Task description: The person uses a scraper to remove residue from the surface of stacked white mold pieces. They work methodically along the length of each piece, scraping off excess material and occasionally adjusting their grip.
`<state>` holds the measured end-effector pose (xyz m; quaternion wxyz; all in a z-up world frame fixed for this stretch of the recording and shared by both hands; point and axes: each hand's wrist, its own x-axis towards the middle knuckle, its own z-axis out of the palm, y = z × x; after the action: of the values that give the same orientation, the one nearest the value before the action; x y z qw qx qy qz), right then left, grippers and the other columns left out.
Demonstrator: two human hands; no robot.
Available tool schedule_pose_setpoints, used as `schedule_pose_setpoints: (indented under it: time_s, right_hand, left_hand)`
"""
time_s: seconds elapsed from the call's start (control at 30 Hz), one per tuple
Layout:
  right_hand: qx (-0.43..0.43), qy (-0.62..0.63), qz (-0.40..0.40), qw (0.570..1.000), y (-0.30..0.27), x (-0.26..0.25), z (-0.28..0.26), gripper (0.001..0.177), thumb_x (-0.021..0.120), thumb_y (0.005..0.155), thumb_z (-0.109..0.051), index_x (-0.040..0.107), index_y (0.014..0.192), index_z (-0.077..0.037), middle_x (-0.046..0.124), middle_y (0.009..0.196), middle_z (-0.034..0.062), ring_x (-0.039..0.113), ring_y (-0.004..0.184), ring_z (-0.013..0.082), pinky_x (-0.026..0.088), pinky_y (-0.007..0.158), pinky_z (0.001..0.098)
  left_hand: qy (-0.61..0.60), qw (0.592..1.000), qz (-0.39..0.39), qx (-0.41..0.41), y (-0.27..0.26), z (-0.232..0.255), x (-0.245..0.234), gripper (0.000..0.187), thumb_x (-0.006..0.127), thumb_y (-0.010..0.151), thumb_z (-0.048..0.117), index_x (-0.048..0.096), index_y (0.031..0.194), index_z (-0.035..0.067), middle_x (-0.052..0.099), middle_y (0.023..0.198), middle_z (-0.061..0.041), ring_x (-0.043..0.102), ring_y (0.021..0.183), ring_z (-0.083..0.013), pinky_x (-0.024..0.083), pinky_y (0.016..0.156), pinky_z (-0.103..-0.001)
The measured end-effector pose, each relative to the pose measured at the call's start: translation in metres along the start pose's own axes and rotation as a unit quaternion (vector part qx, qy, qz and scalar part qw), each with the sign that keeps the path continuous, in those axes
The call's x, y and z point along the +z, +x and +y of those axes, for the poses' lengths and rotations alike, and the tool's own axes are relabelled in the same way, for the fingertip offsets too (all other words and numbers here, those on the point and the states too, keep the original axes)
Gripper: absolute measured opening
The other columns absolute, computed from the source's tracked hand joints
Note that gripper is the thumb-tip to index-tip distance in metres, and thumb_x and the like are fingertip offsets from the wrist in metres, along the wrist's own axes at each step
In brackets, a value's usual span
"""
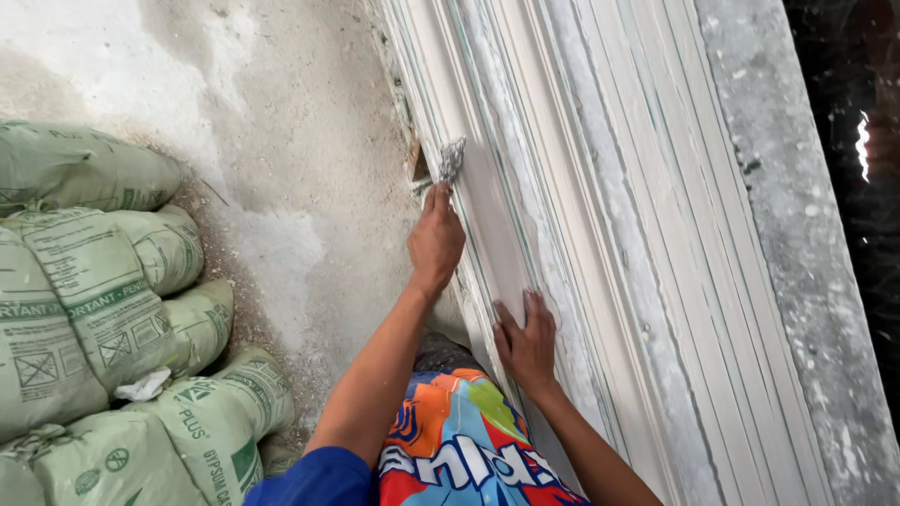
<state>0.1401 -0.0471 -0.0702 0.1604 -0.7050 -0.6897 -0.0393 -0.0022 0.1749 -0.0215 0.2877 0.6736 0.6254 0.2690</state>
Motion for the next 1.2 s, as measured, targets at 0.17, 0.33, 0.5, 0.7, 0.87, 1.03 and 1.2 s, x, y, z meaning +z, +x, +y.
schedule_pose_setpoints:
  time_s: [0.17, 0.33, 0.5, 0.7, 0.87, 1.03, 1.2]
  right_hand:
    - [0.024, 0.04, -0.014, 0.999, 0.012, 0.023, 0.017, 0.025, 0.065, 0.096, -0.045, 0.072, 0.117, -0.035, 0.052, 0.143, 0.0069, 0.048, 0.14, 0.0362, 0.038, 0.108, 0.0537]
    - [0.005, 0.097, -0.026, 0.995, 0.076, 0.024, 0.001, 0.028, 0.069, 0.095, -0.042, 0.069, 0.117, -0.026, 0.054, 0.143, 0.008, 0.046, 0.141, 0.0367, 0.039, 0.112, 0.0548]
    - [-0.007, 0.099, -0.1, 0.99, 0.152, 0.024, -0.011, 0.053, 0.056, 0.102, -0.038, 0.05, 0.148, -0.012, 0.046, 0.15, 0.0251, 0.037, 0.147, 0.0494, 0.033, 0.116, 0.0609]
    - [0.023, 0.137, -0.14, 0.98, 0.256, 0.025, -0.029, 0.057, 0.052, 0.106, -0.032, 0.041, 0.154, -0.003, 0.039, 0.157, 0.0309, 0.026, 0.152, 0.0514, 0.027, 0.121, 0.0631]
    - [-0.014, 0.112, -0.077, 0.991, 0.322, 0.074, -0.022, 0.058, 0.055, 0.105, -0.029, 0.04, 0.154, -0.002, 0.038, 0.157, 0.0303, 0.028, 0.151, 0.0509, 0.032, 0.119, 0.0617]
    - [-0.007, 0.121, -0.071, 0.99, 0.393, 0.086, -0.03, 0.06, 0.054, 0.105, -0.027, 0.038, 0.155, 0.0, 0.037, 0.158, 0.0309, 0.027, 0.151, 0.0509, 0.032, 0.12, 0.0617]
    - [0.021, 0.095, -0.089, 0.991, 0.456, 0.124, -0.035, 0.065, 0.056, 0.102, -0.03, 0.035, 0.157, -0.002, 0.033, 0.161, 0.0283, 0.026, 0.153, 0.0493, 0.033, 0.12, 0.0605]
  left_hand:
    - [0.022, 1.0, -0.01, -0.002, 0.042, 0.003, -0.023, 0.045, 0.046, 0.102, 0.015, 0.049, 0.147, 0.014, 0.056, 0.147, -0.013, 0.072, 0.069, -0.0455, 0.057, 0.055, -0.054]
    - [0.026, 0.999, -0.048, -0.001, 0.031, 0.004, -0.02, 0.047, 0.046, 0.102, 0.014, 0.046, 0.15, 0.014, 0.053, 0.148, -0.015, 0.07, 0.067, -0.0475, 0.057, 0.053, -0.055]
    - [0.048, 0.999, 0.004, -0.006, 0.115, -0.007, -0.015, 0.043, 0.043, 0.106, 0.012, 0.054, 0.147, 0.01, 0.062, 0.14, -0.02, 0.069, 0.057, -0.0202, 0.052, 0.043, -0.029]
    - [0.005, 1.0, -0.019, -0.012, 0.108, 0.0, -0.025, 0.043, 0.042, 0.105, 0.011, 0.051, 0.147, 0.008, 0.059, 0.142, -0.025, 0.073, 0.061, -0.0286, 0.055, 0.042, -0.034]
    - [0.025, 1.0, -0.004, 0.015, 0.166, -0.006, -0.032, 0.041, 0.048, 0.101, 0.008, 0.053, 0.141, 0.009, 0.058, 0.143, -0.02, 0.073, 0.067, -0.0387, 0.057, 0.048, -0.046]
    - [0.064, 0.994, 0.067, 0.054, 0.275, -0.036, -0.019, 0.04, 0.051, 0.103, 0.009, 0.054, 0.142, 0.009, 0.059, 0.142, -0.018, 0.074, 0.072, -0.04, 0.057, 0.05, -0.046]
    - [0.014, 0.997, -0.076, -0.019, 0.239, -0.008, -0.058, 0.046, 0.047, 0.103, 0.015, 0.049, 0.148, 0.013, 0.054, 0.148, -0.019, 0.074, 0.081, -0.0458, 0.059, 0.058, -0.055]
